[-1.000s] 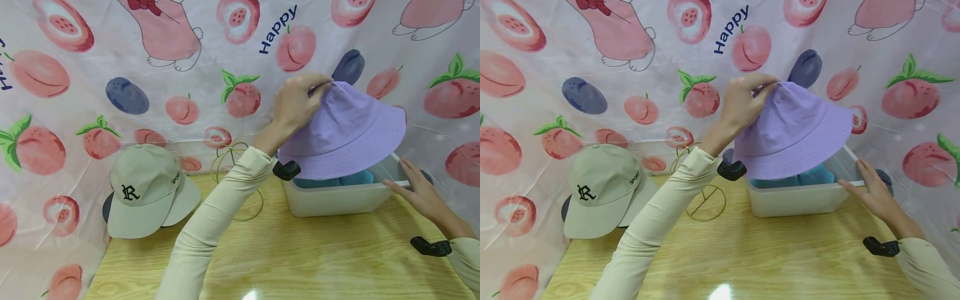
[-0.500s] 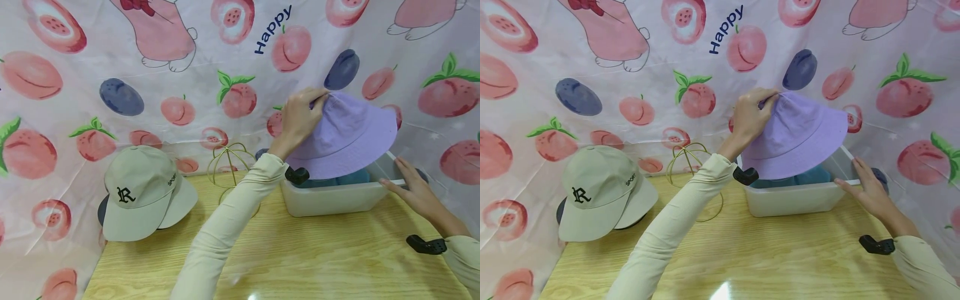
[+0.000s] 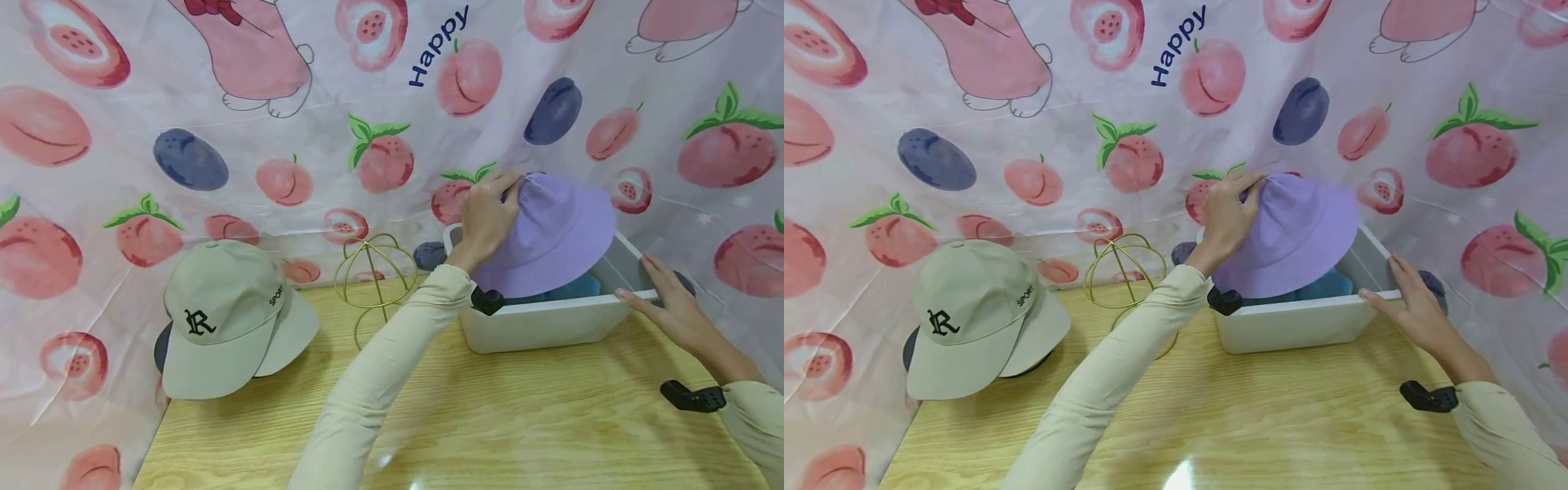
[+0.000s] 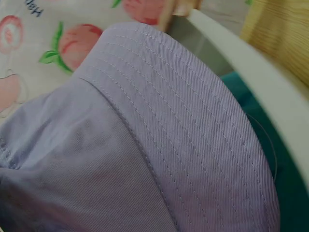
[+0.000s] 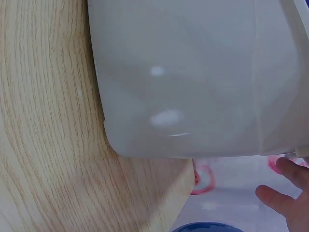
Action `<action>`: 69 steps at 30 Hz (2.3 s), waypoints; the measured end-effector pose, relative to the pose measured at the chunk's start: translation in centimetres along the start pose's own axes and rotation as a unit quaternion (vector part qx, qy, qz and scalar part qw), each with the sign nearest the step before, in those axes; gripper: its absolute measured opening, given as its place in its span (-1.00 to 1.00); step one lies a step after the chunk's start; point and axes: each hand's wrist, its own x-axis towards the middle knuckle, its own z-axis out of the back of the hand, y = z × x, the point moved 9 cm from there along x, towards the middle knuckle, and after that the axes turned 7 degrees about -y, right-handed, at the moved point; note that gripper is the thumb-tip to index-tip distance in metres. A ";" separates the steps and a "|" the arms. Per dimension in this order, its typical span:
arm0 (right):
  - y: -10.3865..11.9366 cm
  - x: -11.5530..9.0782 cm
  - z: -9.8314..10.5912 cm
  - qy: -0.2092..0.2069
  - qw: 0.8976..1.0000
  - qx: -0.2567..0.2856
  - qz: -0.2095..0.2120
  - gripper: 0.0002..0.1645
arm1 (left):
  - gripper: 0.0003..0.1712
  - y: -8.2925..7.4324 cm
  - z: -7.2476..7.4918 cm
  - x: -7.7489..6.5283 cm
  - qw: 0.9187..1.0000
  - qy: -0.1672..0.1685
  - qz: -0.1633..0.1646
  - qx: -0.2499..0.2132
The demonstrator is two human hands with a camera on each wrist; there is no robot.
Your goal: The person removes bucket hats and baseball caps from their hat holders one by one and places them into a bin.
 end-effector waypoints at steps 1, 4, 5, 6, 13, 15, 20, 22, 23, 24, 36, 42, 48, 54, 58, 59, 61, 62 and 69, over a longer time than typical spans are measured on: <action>0.0 0.0 0.0 0.000 1.000 0.000 0.002 0.01 | -0.78 0.0 -0.3 -0.3 1.000 0.005 -0.005 0.004; 0.0 0.0 0.0 -0.001 1.000 -0.001 0.000 0.01 | -0.78 -0.1 -1.0 -1.2 0.999 0.029 -0.015 0.022; 0.0 0.1 -0.1 -0.001 1.000 -0.001 -0.001 0.01 | -0.78 0.0 -1.2 -1.4 0.999 0.042 -0.014 0.028; 0.0 0.1 -0.1 -0.001 1.000 -0.002 0.000 0.01 | -0.78 0.0 -1.5 -1.7 0.998 0.058 -0.011 0.036; 0.1 0.1 0.0 -0.006 1.000 -0.001 0.005 0.00 | -0.78 0.6 -4.2 -3.5 0.975 0.203 0.016 0.089; 0.1 0.1 0.0 -0.007 1.000 -0.001 0.006 0.00 | -0.78 0.7 -5.0 -4.1 0.968 0.232 0.018 0.091; 0.2 0.2 0.0 -0.007 1.000 0.003 0.006 0.00 | -0.79 0.3 -6.1 -5.6 0.959 0.271 0.017 0.079; 0.3 0.2 -0.1 -0.008 1.000 0.003 0.010 0.00 | -0.77 0.1 -6.3 -6.1 0.957 0.279 0.017 0.071; 0.3 0.2 -0.1 -0.009 1.000 0.002 0.012 0.00 | -0.77 0.0 -6.3 -6.3 0.957 0.281 0.017 0.070; 0.3 0.2 -0.1 -0.010 1.000 0.000 0.014 0.00 | -0.76 -0.1 -6.4 -6.4 0.956 0.285 0.018 0.069; 0.2 0.0 0.0 -0.010 1.000 -0.002 0.007 0.00 | -0.66 -1.4 -7.4 -7.7 0.937 0.342 -0.051 0.049; 0.1 0.0 -0.1 -0.010 1.000 -0.005 0.013 0.01 | -0.58 -1.3 -7.5 -8.2 0.930 0.364 -0.046 0.029; 0.2 -0.1 0.1 -0.012 1.000 -0.003 0.012 0.00 | -0.52 -1.5 -6.7 -8.2 0.926 0.373 -0.047 0.039; 0.1 0.1 -0.1 -0.004 1.000 -0.003 0.011 0.00 | -0.48 -1.2 -5.3 -8.0 0.919 0.388 -0.037 0.056; 0.1 0.0 0.0 -0.005 1.000 0.002 0.015 -0.01 | -0.51 -1.4 -4.3 -8.0 0.917 0.394 -0.046 0.042; 0.1 0.0 0.0 -0.005 1.000 0.002 0.017 -0.01 | -0.52 -1.5 -4.1 -8.0 0.916 0.396 -0.051 0.039; 0.1 -0.2 0.0 -0.004 1.000 0.006 0.019 -0.01 | -0.53 -1.8 -3.6 -8.3 0.912 0.404 -0.061 0.032; 0.1 -0.3 0.0 -0.004 1.000 0.008 0.020 -0.01 | -0.54 -1.9 -3.4 -8.5 0.910 0.409 -0.065 0.029; -0.2 -0.6 -0.5 -0.010 1.000 -0.014 0.008 0.02 | -0.54 -2.2 -2.1 -9.1 0.897 0.432 -0.083 0.037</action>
